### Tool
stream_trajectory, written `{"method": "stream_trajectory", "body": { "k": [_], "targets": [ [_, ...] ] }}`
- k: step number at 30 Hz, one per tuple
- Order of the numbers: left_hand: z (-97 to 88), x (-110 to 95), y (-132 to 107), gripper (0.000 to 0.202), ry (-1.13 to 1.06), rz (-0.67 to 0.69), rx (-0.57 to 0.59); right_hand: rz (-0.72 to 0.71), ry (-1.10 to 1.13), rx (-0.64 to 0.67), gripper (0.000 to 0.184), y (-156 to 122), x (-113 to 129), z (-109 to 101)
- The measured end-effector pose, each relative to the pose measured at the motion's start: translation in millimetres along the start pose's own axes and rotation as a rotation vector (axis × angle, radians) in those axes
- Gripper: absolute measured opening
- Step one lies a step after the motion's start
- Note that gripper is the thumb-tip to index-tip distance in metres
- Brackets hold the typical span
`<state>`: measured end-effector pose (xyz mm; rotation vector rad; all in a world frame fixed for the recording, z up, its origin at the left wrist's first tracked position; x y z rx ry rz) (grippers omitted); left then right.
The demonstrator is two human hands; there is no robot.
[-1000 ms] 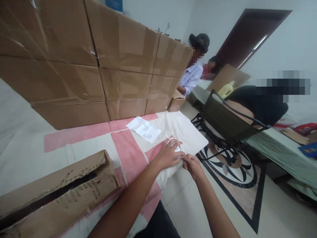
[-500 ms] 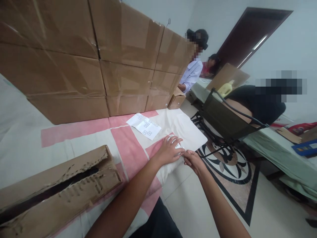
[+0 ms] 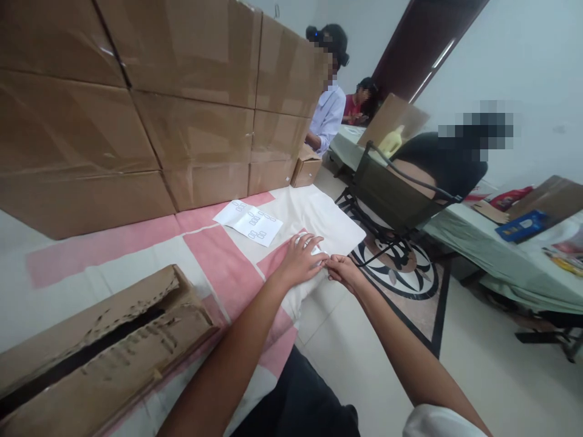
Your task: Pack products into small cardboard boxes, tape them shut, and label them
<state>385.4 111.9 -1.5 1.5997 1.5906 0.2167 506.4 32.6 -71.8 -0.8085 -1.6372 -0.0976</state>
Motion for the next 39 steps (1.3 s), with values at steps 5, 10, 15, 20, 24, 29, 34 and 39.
{"method": "stream_trajectory", "body": {
  "k": [5, 10, 15, 20, 24, 29, 34, 39],
  "targets": [
    [0.2, 0, -1, 0.024, 0.003, -0.005, 0.007, -0.028, 0.012, -0.002, 0.058, -1, 2, 3],
    [3.5, 3, -1, 0.023, 0.0, -0.004, 0.011, -0.044, 0.029, 0.017, 0.062, 1, 2, 4],
    [2.6, 3, 0, 0.023, -0.004, -0.014, 0.017, -0.068, 0.02, 0.026, 0.063, 3, 0, 5],
    [1.9, 3, 0, 0.024, -0.018, -0.041, 0.038, -0.112, -0.018, -0.021, 0.062, 3, -5, 5],
    [1.4, 4, -1, 0.025, -0.011, -0.056, 0.047, -0.136, -0.011, -0.053, 0.063, 5, -9, 5],
    [1.7, 3, 0, 0.027, 0.001, -0.053, 0.065, -0.171, 0.024, -0.076, 0.065, 4, -9, 5],
    [0.4, 2, 0, 0.027, 0.027, -0.041, 0.055, -0.203, 0.079, -0.098, 0.063, 2, -10, 5],
    [2.1, 3, -2, 0.028, 0.048, -0.025, 0.051, -0.266, 0.212, -0.17, 0.063, -5, -16, 2]
  ]
}}
Point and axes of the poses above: each hand's wrist, its own y-axis towards the middle knuckle, its own z-axis out of the palm, x = y × z, the point moved 10 cm from there along y, towards the middle knuckle, and after that the axes turned 13 degrees about -y, right-handed, at the moved point
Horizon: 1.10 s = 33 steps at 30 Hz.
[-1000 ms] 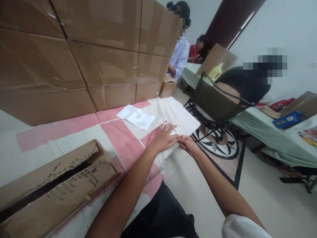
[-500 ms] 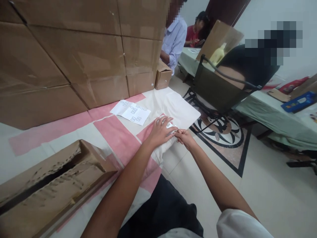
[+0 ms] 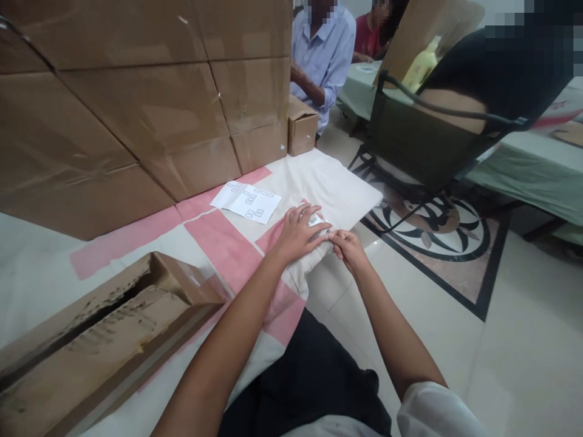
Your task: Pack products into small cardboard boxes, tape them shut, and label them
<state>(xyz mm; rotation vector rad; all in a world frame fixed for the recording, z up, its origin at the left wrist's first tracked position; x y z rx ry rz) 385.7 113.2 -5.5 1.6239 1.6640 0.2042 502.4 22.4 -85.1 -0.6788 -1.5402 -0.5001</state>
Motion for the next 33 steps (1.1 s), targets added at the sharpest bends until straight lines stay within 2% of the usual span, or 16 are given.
{"method": "stream_trajectory", "body": {
  "k": [6, 10, 14, 17, 19, 22, 24, 29, 33],
  "targets": [
    [5.3, 2, -3, 0.034, 0.012, -0.007, 0.056, -0.09, 0.131, -0.129, 0.066, -19, -3, -3],
    [-4.8, 3, -5, 0.034, -0.085, -0.053, 0.041, -0.156, 0.138, -0.173, 0.063, -32, 14, -4],
    [-39.3, -13, 3, 0.027, -0.073, -0.08, -0.068, -0.272, 0.102, -0.2, 0.058, -60, 50, -5],
    [-74.6, -42, 4, 0.025, -0.058, -0.107, -0.163, -0.355, 0.091, -0.181, 0.055, -91, 74, 3],
    [-93.5, -67, -6, 0.027, -0.076, -0.114, -0.169, -0.442, 0.056, -0.153, 0.052, -114, 90, 16],
    [-116.9, -105, -38, 0.028, -0.113, -0.144, -0.139, -0.639, -0.03, -0.091, 0.048, -149, 120, 46],
    [-135.2, -123, -69, 0.026, -0.117, -0.206, -0.171, -0.728, -0.043, -0.024, 0.048, -167, 134, 72],
    [-179.9, -148, -150, 0.017, -0.029, -0.377, -0.387, -0.807, -0.01, 0.177, 0.047, -207, 145, 134],
    [-205.4, -174, -197, 0.015, 0.112, -0.438, -0.561, -0.829, 0.036, 0.278, 0.046, -239, 144, 166]
  ]
}}
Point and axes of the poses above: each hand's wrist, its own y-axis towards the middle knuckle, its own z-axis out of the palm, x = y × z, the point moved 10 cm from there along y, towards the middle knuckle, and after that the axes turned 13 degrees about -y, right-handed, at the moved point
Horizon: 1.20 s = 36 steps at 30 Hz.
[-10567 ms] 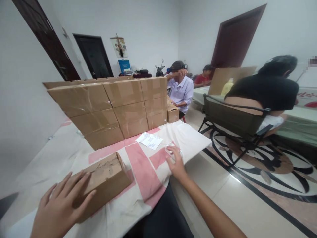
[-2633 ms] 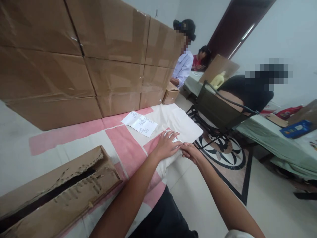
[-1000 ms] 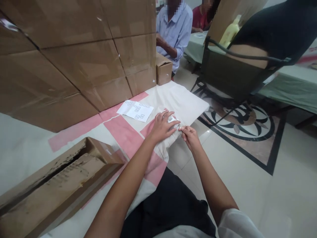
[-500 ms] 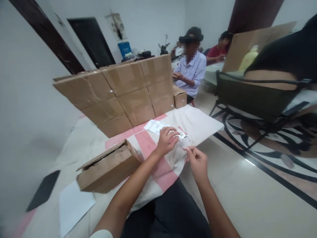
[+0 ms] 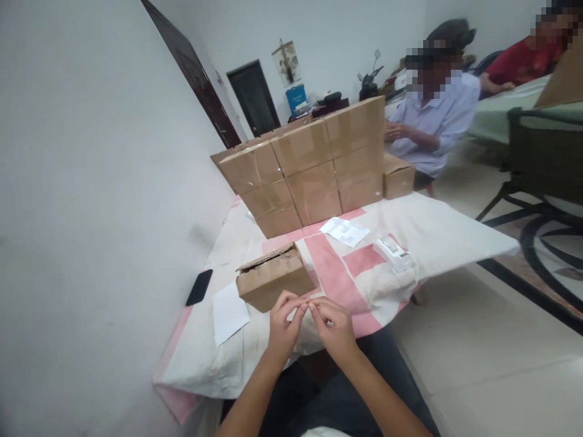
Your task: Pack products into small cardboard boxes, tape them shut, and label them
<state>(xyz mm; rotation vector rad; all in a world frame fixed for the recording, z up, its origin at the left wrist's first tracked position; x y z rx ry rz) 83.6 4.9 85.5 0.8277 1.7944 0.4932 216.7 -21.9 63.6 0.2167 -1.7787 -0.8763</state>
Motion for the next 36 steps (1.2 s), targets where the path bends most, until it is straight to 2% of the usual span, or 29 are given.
{"method": "stream_trajectory", "body": {
  "k": [2, 4, 8, 11, 15, 17, 19, 22, 24, 26, 30, 36],
  "targets": [
    [-21.2, -8, -14, 0.015, 0.051, 0.007, -0.079, 0.025, 0.049, 0.032, 0.046, -4, 3, 14],
    [-42.0, -17, -27, 0.016, 0.113, 0.021, -0.152, 0.108, 0.064, 0.093, 0.043, -5, -3, 29],
    [-70.5, -25, -49, 0.017, 0.289, 0.029, -0.19, 0.258, -0.04, 0.303, 0.021, -4, -24, 60],
    [-95.1, -23, -66, 0.018, 0.307, 0.021, -0.249, 0.249, -0.152, 0.322, 0.016, 2, -30, 62],
    [-151.7, -20, -90, 0.016, 0.35, -0.018, -0.483, 0.13, -0.309, 0.158, 0.01, 30, -23, 37],
    [-170.6, -14, -94, 0.015, 0.362, -0.076, -0.492, -0.028, -0.387, 0.114, 0.011, 53, -8, 33],
    [-179.6, -8, -91, 0.016, 0.349, -0.131, -0.445, -0.206, -0.484, 0.163, 0.014, 76, 8, 47],
    [-177.8, -1, -76, 0.02, 0.311, -0.186, -0.339, -0.364, -0.694, 0.373, 0.026, 100, 9, 95],
    [-169.5, 5, -59, 0.022, 0.279, -0.228, -0.236, -0.37, -0.82, 0.504, 0.036, 107, -4, 127],
    [-157.9, 14, -40, 0.022, 0.252, -0.264, -0.103, -0.338, -0.869, 0.575, 0.039, 109, -19, 148],
    [-138.2, 34, 2, 0.016, 0.24, -0.28, 0.135, -0.304, -0.861, 0.598, 0.042, 107, -33, 161],
    [-120.7, 77, 65, 0.013, 0.205, -0.26, 0.299, -0.291, -0.853, 0.661, 0.045, 106, -36, 162]
  ]
}}
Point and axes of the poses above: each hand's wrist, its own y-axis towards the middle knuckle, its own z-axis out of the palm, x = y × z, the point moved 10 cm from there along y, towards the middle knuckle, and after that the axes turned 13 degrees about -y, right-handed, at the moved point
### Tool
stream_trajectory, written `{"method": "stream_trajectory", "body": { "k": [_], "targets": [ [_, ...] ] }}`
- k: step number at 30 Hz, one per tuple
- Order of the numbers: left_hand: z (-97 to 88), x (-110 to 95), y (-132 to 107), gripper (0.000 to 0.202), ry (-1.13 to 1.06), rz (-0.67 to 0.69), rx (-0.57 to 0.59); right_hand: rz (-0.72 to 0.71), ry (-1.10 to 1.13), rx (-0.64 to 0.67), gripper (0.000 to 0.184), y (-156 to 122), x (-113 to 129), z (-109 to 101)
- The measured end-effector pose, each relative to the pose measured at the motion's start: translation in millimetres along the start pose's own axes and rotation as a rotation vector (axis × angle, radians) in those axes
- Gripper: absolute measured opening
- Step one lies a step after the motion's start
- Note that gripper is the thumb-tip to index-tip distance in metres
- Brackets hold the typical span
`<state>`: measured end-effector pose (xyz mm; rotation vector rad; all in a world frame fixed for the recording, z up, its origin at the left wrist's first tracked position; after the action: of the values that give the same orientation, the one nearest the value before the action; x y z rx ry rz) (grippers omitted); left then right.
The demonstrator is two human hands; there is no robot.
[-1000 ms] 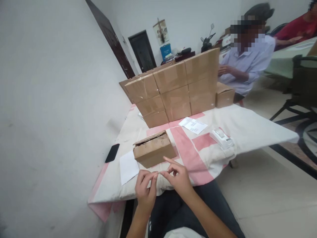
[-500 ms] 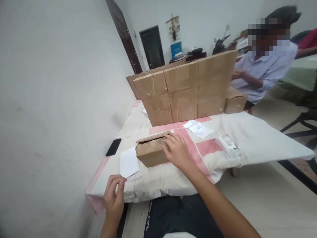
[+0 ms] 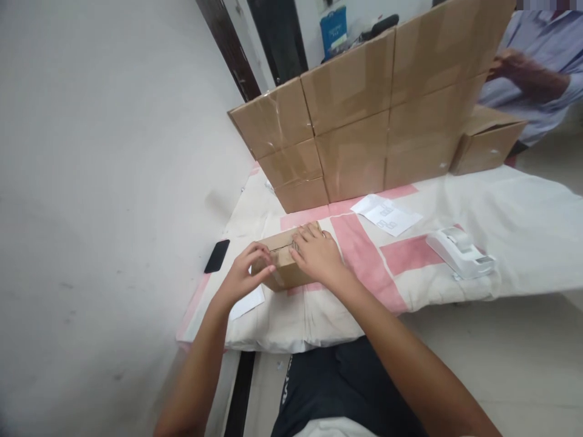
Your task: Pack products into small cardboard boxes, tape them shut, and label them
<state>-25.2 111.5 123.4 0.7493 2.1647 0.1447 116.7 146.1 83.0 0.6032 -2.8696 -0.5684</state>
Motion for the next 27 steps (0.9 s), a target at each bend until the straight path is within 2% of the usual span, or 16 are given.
{"method": "stream_trajectory", "body": {
  "k": [4, 9, 14, 18, 27],
  "targets": [
    [-3.9, 19, 35, 0.02, 0.017, 0.006, 0.017, 0.01, -0.013, -0.004, 0.044, -2, 0, 0],
    [-4.3, 38, 57, 0.029, -0.015, -0.021, 0.033, 0.015, -0.013, -0.032, 0.044, -5, 1, -3],
    [7.9, 45, 58, 0.034, -0.012, -0.045, 0.121, 0.018, -0.003, -0.014, 0.043, -4, 1, -4],
    [15.0, 46, 55, 0.031, 0.026, -0.063, 0.174, 0.017, 0.002, -0.028, 0.042, -4, 1, -5],
    [20.8, 51, 56, 0.023, 0.117, -0.112, 0.151, 0.01, 0.015, -0.048, 0.039, -6, 3, -7]
  ]
}}
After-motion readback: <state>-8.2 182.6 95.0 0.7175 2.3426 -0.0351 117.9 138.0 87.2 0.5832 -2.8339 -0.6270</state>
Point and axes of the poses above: each hand's wrist, its own y-axis towards the middle knuckle, its own z-axis out of the palm, x = y × z, the point moved 10 cm from there along y, towards the middle knuckle, and after that the axes turned 13 degrees about -y, right-handed, at the moved point
